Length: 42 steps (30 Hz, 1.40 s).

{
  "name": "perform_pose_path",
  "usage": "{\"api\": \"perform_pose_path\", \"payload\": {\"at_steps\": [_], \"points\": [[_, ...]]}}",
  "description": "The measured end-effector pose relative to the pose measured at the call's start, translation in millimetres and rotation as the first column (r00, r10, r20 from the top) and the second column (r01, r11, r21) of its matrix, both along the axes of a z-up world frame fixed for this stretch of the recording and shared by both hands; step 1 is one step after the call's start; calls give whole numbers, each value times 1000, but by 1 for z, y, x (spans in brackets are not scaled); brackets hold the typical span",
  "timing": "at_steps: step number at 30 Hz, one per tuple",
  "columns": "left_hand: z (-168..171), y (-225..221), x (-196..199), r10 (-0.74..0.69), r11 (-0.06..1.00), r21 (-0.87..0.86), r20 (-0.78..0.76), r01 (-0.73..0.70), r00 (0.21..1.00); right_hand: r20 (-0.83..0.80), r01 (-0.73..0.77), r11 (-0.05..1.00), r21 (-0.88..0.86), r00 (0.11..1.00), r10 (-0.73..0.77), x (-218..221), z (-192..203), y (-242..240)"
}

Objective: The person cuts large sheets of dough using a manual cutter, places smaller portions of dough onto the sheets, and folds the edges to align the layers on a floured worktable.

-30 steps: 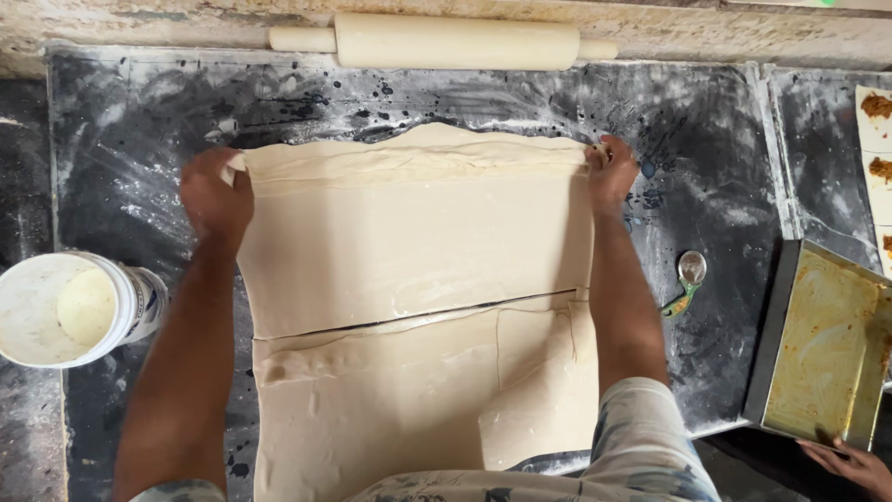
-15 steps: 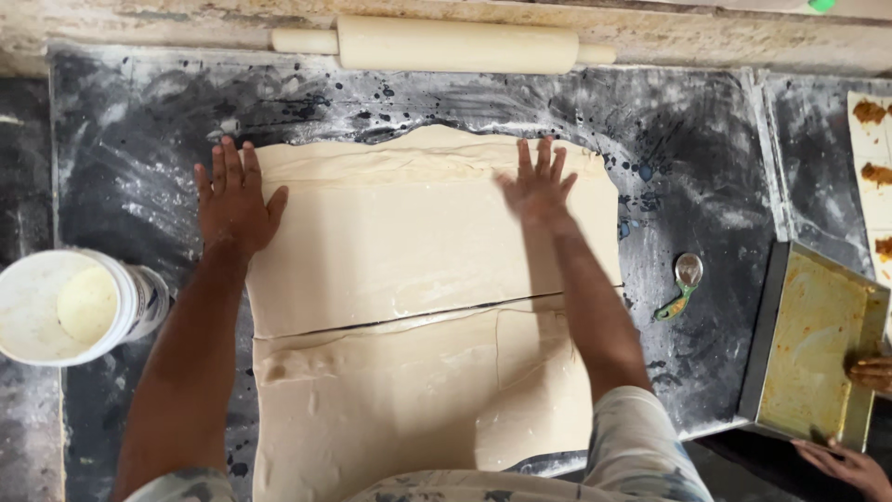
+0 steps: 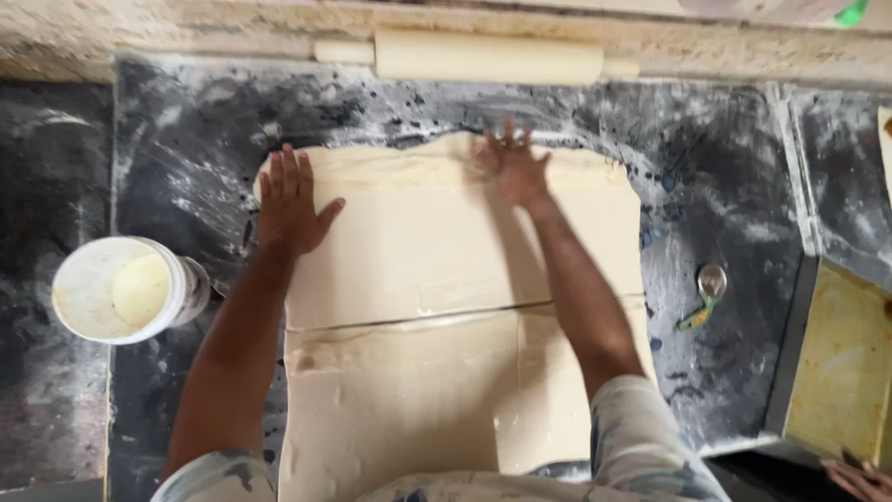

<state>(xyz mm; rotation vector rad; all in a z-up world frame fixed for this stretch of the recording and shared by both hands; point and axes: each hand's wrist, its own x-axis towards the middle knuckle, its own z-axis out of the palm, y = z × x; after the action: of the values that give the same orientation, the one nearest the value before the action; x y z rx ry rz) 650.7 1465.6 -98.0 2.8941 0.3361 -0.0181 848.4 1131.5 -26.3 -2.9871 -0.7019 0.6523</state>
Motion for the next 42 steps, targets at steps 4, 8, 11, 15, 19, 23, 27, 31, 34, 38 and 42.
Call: {"api": "perform_pose_path", "payload": {"at_steps": [4, 8, 11, 15, 19, 23, 27, 31, 34, 38, 42], "points": [[10, -4, -8, 1, 1000, -1, -47, -1, 999, -4, -120, 992, 33, 993, 120, -33, -3, 40], [23, -6, -4, 36, 999, -13, -97, -37, 995, -128, -50, 991, 127, 990, 67, -48, 12, 77], [26, -4, -5, 27, 997, -71, -122, -35, 992, 76, -194, 978, 74, 979, 188, -63, 17, 99], [14, 3, -1, -6, 998, -66, -77, 1, 997, -275, -132, 991, 29, 952, 135, -70, 16, 122], [-10, 19, 11, -33, 978, -209, -50, 22, 998, 217, -333, 940, 74, 925, 311, -97, -6, 151], [-13, 43, 8, -211, 974, -97, -88, 203, 974, -38, -364, 917, 163, 927, 374, -95, -19, 169], [-3, 25, -5, 4, 939, -340, 171, 55, 985, 161, -358, 602, 713, 920, 357, -57, -26, 109], [1, -34, -16, -79, 996, -33, 185, 87, 980, 318, -88, 994, 70, 946, 61, -49, -26, 19], [7, -51, -14, -72, 997, -23, 141, 76, 987, 161, 36, 912, 408, 981, -111, -21, -9, -18], [19, -50, -14, -72, 995, -66, 108, 79, 992, 179, 173, 961, 214, 961, -212, -4, 0, -65], [35, -53, -4, -23, 988, -154, 26, 26, 999, -28, 153, 962, 225, 988, -151, 19, -2, -111]]}}
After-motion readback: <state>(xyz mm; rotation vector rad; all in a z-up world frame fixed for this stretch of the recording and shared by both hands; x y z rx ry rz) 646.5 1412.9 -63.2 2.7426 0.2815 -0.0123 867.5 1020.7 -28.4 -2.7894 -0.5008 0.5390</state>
